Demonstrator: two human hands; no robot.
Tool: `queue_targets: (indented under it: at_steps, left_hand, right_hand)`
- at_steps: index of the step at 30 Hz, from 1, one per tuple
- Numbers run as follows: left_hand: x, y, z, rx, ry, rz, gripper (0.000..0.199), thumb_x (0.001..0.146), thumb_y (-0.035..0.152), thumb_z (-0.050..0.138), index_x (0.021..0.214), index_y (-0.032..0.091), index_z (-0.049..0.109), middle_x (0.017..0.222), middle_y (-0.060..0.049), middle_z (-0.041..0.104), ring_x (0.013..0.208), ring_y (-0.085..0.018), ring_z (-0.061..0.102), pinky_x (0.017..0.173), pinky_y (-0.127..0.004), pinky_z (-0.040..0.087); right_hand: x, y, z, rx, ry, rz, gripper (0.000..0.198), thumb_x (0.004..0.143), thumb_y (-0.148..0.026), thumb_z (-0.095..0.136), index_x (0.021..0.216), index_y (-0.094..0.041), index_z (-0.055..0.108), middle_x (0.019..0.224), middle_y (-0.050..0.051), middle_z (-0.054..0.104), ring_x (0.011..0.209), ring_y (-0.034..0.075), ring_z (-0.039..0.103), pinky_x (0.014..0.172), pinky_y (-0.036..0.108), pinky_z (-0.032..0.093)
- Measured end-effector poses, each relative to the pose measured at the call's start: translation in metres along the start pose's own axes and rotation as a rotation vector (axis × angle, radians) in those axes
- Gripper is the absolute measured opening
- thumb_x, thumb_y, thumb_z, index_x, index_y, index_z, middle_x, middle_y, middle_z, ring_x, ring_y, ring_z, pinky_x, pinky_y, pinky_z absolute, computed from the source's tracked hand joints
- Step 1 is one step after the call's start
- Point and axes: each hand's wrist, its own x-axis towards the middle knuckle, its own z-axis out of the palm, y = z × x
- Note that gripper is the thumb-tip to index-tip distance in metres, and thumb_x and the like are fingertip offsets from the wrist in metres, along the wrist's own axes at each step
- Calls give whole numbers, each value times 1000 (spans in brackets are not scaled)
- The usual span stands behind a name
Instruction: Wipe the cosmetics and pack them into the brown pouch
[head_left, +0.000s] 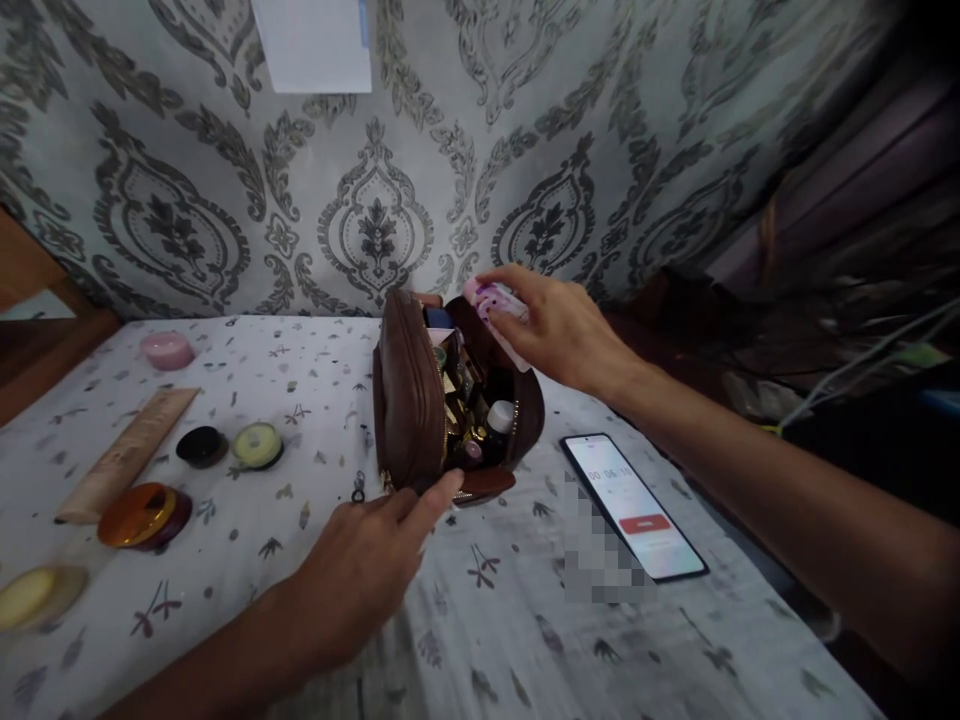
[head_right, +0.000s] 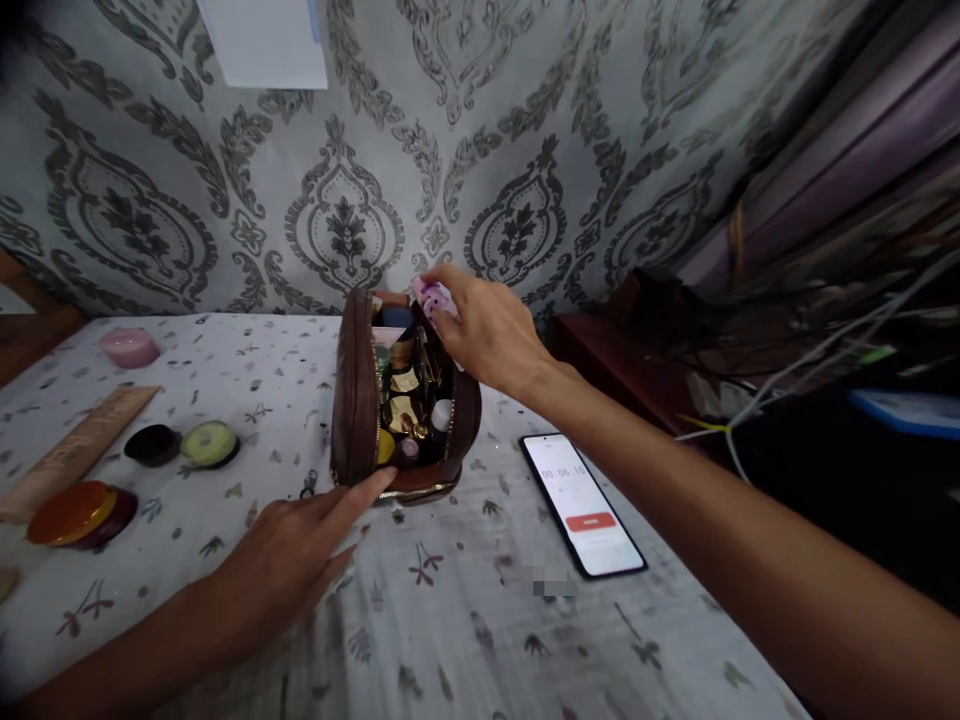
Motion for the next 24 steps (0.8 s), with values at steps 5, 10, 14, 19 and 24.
queue_targets:
  at_steps: [5, 10, 14, 19, 24]
  left_hand:
    - [-1, -1, -4, -45, -30, 18, 81, 86, 5, 49, 158, 29, 19, 113, -6, 72, 88, -20, 71, 74, -33, 59]
    - [0, 1, -3, -18, -51, -1, 82, 86, 5, 49, 159, 28, 18, 115, -7, 72, 89, -21, 72, 76, -35, 60]
    - [-1, -1, 5, 25, 30, 18, 84, 85, 6, 48, 159, 29, 16, 115, -7, 72, 85, -19, 71, 70, -29, 58]
    - [-4, -7, 2, -22, 95, 46, 81, 87, 8, 47, 160, 27, 16, 115, -9, 73, 87, -20, 72, 68, -29, 58]
    - [0, -4, -12, -313, 114, 43, 57, 99, 22, 43, 155, 25, 31, 125, -9, 71, 98, -20, 72, 80, -31, 59]
  right_hand:
    - [-6, -8, -2, -15, 3, -9, 37, 89, -30, 53, 123, -26, 66, 78, 3, 70, 72, 24, 64, 70, 33, 44]
    - [-10, -10, 0, -6, -18, 21, 35, 92, -32, 51, 123, -25, 67, 86, 5, 73, 77, 26, 66, 74, 36, 47]
    - [-8, -10, 0, 108, -6, 47, 33, 90, -29, 56, 122, -25, 66, 97, 7, 74, 87, 28, 67, 82, 41, 50]
    - [-20, -15, -2, 674, 173, 228, 42, 85, -35, 68, 126, -30, 59, 101, 1, 72, 92, 23, 69, 80, 39, 57]
    - [-49, -27, -9, 1128, 237, 408, 41, 79, -38, 76, 117, -29, 61, 100, -1, 73, 95, 20, 70, 79, 35, 60]
